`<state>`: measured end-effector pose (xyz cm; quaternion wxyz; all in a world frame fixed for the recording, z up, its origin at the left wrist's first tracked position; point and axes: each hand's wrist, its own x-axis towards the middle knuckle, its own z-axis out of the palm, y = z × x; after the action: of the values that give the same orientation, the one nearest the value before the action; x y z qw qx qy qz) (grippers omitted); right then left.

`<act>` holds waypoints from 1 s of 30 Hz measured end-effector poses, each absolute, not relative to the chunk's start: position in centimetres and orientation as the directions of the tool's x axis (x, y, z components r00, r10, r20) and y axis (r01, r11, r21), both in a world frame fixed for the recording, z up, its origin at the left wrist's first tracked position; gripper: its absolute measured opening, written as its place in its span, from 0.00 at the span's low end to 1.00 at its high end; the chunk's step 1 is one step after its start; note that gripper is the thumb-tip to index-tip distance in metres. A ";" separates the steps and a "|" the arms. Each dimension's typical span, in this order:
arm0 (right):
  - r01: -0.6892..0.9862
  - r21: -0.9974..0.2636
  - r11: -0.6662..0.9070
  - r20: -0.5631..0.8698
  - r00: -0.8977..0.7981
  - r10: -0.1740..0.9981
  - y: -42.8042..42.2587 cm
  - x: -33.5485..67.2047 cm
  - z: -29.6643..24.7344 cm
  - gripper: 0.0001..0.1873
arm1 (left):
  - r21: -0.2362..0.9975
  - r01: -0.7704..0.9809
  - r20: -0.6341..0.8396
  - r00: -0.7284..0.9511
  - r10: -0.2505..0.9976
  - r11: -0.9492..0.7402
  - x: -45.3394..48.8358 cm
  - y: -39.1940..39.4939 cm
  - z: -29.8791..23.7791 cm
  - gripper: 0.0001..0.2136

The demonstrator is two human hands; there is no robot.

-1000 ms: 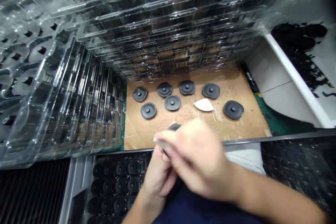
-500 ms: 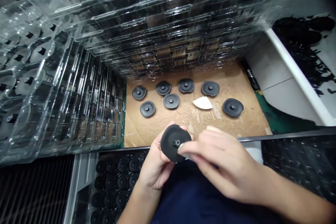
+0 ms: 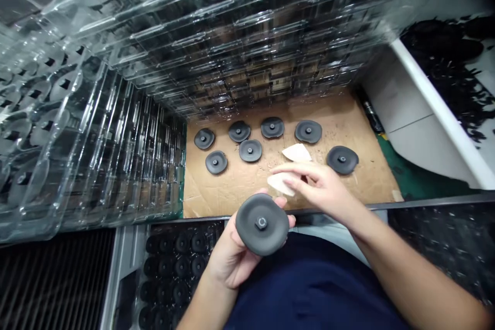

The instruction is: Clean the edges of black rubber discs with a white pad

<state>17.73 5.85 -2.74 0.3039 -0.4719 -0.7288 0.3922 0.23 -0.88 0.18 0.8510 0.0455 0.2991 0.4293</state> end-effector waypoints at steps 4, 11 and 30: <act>0.584 -0.781 0.222 0.026 -0.325 0.945 3.7 17.8 -7.4 0.16 | 0.303 -0.712 -0.470 0.467 0.749 0.633 0.4 -0.7 0.1 0.25; 0.690 -0.664 0.289 0.101 -0.300 0.948 1.8 17.1 -9.5 0.18 | 0.261 -0.736 -0.454 0.477 0.752 0.624 -0.2 -0.6 -0.4 0.25; 0.528 -0.762 0.375 0.270 -0.267 0.925 5.3 16.8 -1.2 0.11 | 0.369 -0.686 -0.515 0.411 0.752 0.627 -0.4 -1.4 -0.3 0.30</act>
<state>16.83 5.30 -1.22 0.3604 -0.4866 -0.7467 0.2753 -0.42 -1.36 -0.30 0.8384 0.0498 0.3326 0.4290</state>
